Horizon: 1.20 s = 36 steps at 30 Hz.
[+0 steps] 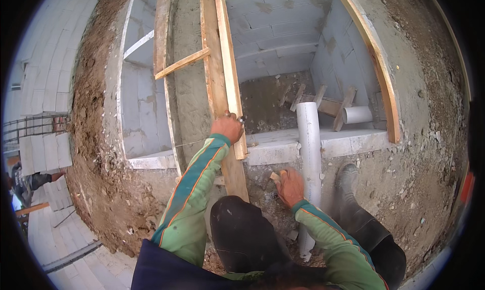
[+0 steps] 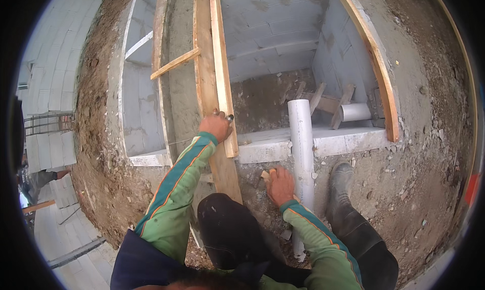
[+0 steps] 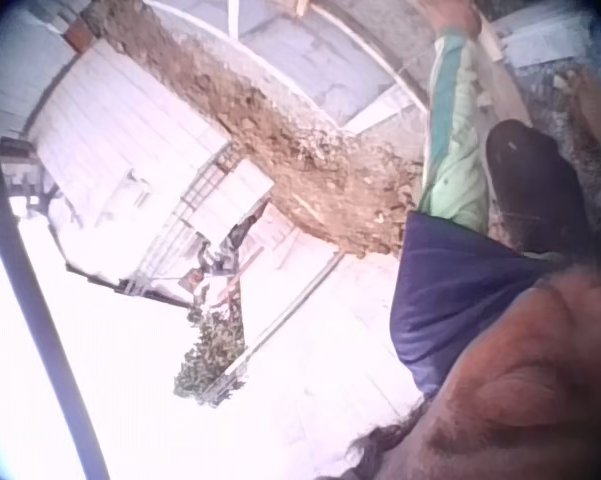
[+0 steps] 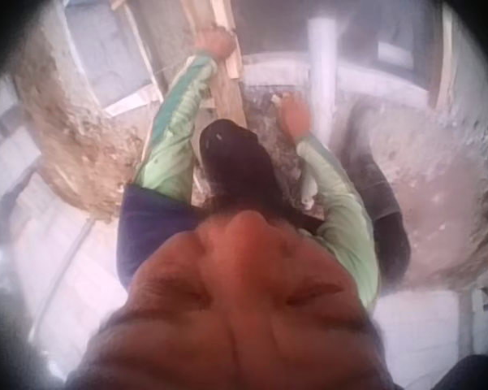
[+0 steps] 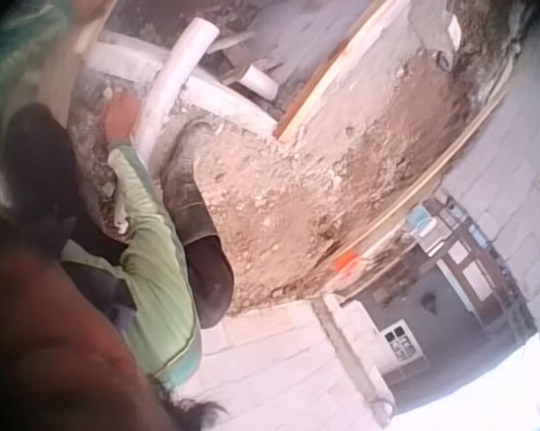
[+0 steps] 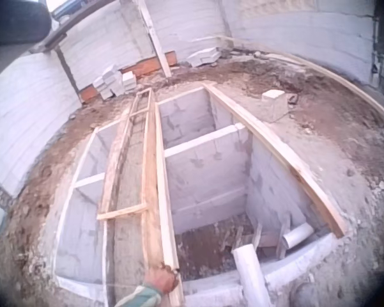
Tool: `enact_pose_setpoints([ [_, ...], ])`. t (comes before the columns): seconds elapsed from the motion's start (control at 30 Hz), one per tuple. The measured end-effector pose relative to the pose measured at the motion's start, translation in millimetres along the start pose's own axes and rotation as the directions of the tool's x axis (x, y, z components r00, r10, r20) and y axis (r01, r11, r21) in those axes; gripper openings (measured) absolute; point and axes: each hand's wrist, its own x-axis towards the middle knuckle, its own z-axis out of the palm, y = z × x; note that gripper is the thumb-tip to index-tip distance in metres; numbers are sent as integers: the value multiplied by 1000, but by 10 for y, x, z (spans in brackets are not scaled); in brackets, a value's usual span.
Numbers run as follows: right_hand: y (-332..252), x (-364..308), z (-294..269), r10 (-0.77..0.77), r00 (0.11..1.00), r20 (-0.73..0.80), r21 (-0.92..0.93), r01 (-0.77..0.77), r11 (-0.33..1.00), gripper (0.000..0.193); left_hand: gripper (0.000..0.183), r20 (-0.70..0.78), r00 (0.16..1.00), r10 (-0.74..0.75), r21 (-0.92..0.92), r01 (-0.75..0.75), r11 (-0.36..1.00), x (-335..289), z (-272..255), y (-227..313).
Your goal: The person nails wooden planks into place to create a concrete form around a masonry structure, using a small hammer and nails.
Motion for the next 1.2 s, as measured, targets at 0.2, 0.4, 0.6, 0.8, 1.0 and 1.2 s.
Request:
enact_pose_setpoints([
  [0.2, -562, 2397, 238, 222, 959, -176, 749, -15, 662, 57, 33, -61, 995, 83, 45, -80, 996, 64, 17, -24],
  [0.4, -601, 3450, 503, 217, 956, 199, 759, -290, 583, 87, 30, -30, 998, 57, -49, -59, 997, 91, 58, -40],
  [0.6, -883, 3372, 652, 228, 960, 163, 832, -258, 491, 68, 27, -93, 995, 19, -78, -27, 997, -10, 119, -74],
  [0.8, -968, 3372, 405, 266, 960, 87, 693, -250, 676, 74, 29, -85, 995, 54, -148, -66, 987, 68, 191, -100],
  [1.0, -868, 3264, 402, 165, 986, 30, 769, -128, 626, 62, 30, -185, 981, 63, -221, -104, 970, 56, 206, -106],
  [1.2, -812, 3236, 480, 87, 995, 56, 748, -99, 656, 59, 23, -324, 944, 59, -198, -129, 972, 13, 245, -102],
])
